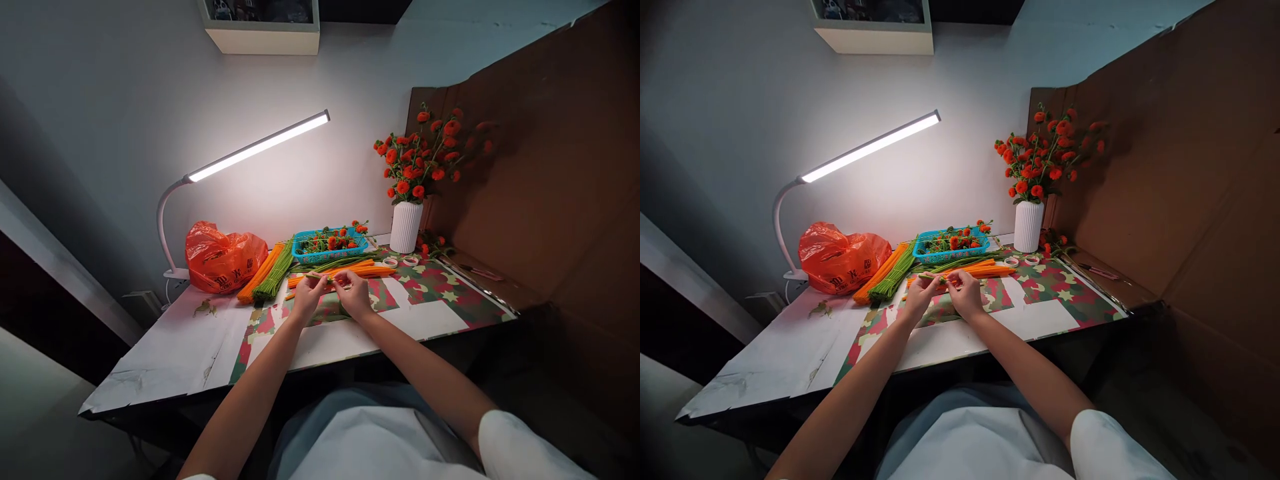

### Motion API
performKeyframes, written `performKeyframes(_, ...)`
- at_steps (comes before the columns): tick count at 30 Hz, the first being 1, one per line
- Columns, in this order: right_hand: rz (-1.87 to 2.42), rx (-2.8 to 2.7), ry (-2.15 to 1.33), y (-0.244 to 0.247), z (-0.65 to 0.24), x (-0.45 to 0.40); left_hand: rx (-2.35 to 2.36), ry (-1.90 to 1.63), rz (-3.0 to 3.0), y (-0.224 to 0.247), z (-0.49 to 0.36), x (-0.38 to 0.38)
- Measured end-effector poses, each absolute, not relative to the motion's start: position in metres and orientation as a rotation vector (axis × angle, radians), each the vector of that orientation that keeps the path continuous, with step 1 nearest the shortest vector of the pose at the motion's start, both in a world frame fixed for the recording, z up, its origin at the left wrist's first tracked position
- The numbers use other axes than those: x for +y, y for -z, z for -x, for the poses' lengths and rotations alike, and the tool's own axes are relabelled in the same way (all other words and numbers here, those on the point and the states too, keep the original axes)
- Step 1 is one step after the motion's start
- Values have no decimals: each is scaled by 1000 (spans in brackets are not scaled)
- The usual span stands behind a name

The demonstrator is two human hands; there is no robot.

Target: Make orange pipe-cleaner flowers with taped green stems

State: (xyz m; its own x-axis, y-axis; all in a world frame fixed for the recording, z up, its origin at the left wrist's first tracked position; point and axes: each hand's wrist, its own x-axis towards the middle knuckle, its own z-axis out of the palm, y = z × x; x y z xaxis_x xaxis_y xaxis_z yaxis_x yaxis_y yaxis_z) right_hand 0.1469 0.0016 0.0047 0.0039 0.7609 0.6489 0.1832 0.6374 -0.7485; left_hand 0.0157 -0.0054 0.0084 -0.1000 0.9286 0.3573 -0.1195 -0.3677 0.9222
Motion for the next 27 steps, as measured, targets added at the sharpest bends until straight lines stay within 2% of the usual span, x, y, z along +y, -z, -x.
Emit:
performKeyframes(6, 801, -1365, -812, -1, -139, 9, 1076, -1764, -1712, -8, -16, -9)
performKeyframes(12, 618, -1066, -1626, -11, -145, 14, 1172, -1843, -2376, -16, -15, -21)
performKeyframes(15, 644, -1092, -1895, -14, -150, 15, 1130, -1781, -2427, -17, -15, -21)
performKeyframes(18, 742, -1132, -1582, -13, -150, 13, 1181, -1857, -2082, -13, -15, -16)
performKeyframes(23, 789, -1590, -515, -9, -150, 7, 1024, -1835, -1342, -4, -12, -3)
performKeyframes(27, 791, -1821, -154, -8, -151, 5, 960, -1728, -1185, -4, -12, -1)
